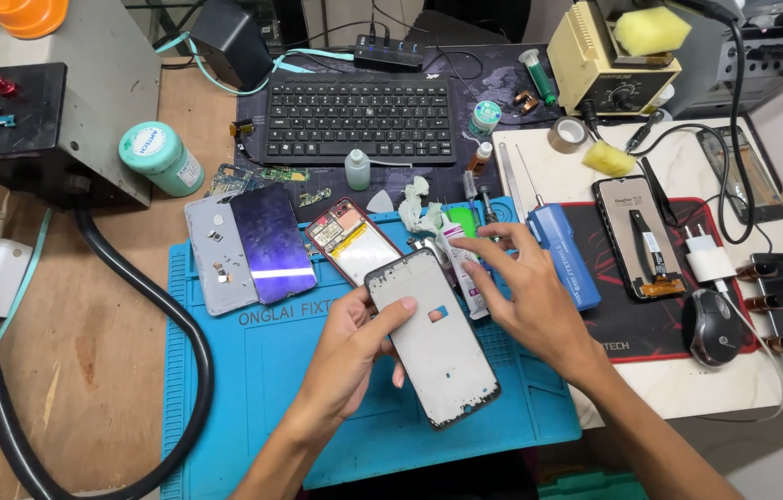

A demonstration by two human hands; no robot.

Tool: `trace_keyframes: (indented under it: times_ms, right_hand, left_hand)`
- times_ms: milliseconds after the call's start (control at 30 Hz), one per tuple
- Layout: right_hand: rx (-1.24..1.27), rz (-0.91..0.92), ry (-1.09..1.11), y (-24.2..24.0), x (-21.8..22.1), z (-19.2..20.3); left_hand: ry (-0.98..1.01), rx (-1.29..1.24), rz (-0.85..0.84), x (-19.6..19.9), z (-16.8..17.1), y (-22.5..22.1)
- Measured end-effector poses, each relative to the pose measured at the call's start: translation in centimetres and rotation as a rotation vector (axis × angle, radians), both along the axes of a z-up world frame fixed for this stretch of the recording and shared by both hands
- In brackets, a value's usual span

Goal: Applying adhesive glue to the perimeter of a mobile phone screen frame on a repair bench.

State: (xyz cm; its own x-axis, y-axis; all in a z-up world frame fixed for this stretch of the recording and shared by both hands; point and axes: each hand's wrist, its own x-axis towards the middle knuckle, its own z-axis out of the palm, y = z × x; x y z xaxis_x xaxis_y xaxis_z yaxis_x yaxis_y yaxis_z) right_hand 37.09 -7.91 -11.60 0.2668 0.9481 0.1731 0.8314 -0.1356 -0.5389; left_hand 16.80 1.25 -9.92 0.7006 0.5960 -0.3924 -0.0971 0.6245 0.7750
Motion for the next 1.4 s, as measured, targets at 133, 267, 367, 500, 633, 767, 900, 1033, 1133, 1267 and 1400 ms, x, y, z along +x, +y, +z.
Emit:
trace_keyframes:
  times_ms: [133,267,367,500,633,767,900,1033,1133,1267,1400]
  right_hand:
    - [0.191,0.059,0.053,-0.6,-1.2,2.3]
    - [0.217,0.139,-0.232,-1.4,-2.0,2.1]
    - [0.216,0.158,-0.318,-1.4,-2.5,2.1]
    - [0.210,0.134,-0.349,-1.3,-2.9,1.9]
    - [0.189,0.121,-0.324,-1.2,-3.5,2.0]
    - [0.152,0.109,-0.126,-0.6,-3.9,2.9]
    - [0.187,0.028,0.130,-0.8,-3.5,2.6]
    - [0.227,0.016,0.172,-0.7,-3.3,3.3]
    - [0.192,-0.007,0.255,-0.5,-3.3,3.8]
    - [0.063,-0.086,0.437,0.0,-3.6,4.4]
    - [-0.033,-0.046,0.744,0.5,-3.3,2.3]
  left_hand:
    - [0.023,0.116,0.013,0.0,-0.8,-0.2]
    - [0.118,0.211,-0.053,0.2,-0.2,-0.5]
    - [0.158,0.259,-0.060,0.2,0.2,-0.8]
    - [0.239,0.309,-0.073,0.0,0.9,-1.2]
    - [0.301,0.412,-0.101,-0.2,2.1,-1.4]
    - [0.314,0.467,-0.104,-0.2,1.9,-1.6]
    - [0.219,0.272,-0.058,-0.2,-0.2,-1.0]
    - [0.138,0.151,-0.039,-0.7,0.6,-0.4]
    - [0.062,0.088,-0.019,-0.9,0.8,-0.2]
    - [0.103,0.166,-0.026,-0.9,0.9,-0.4]
    - [0.282,0.370,-0.138,-0.8,1.6,-1.1]
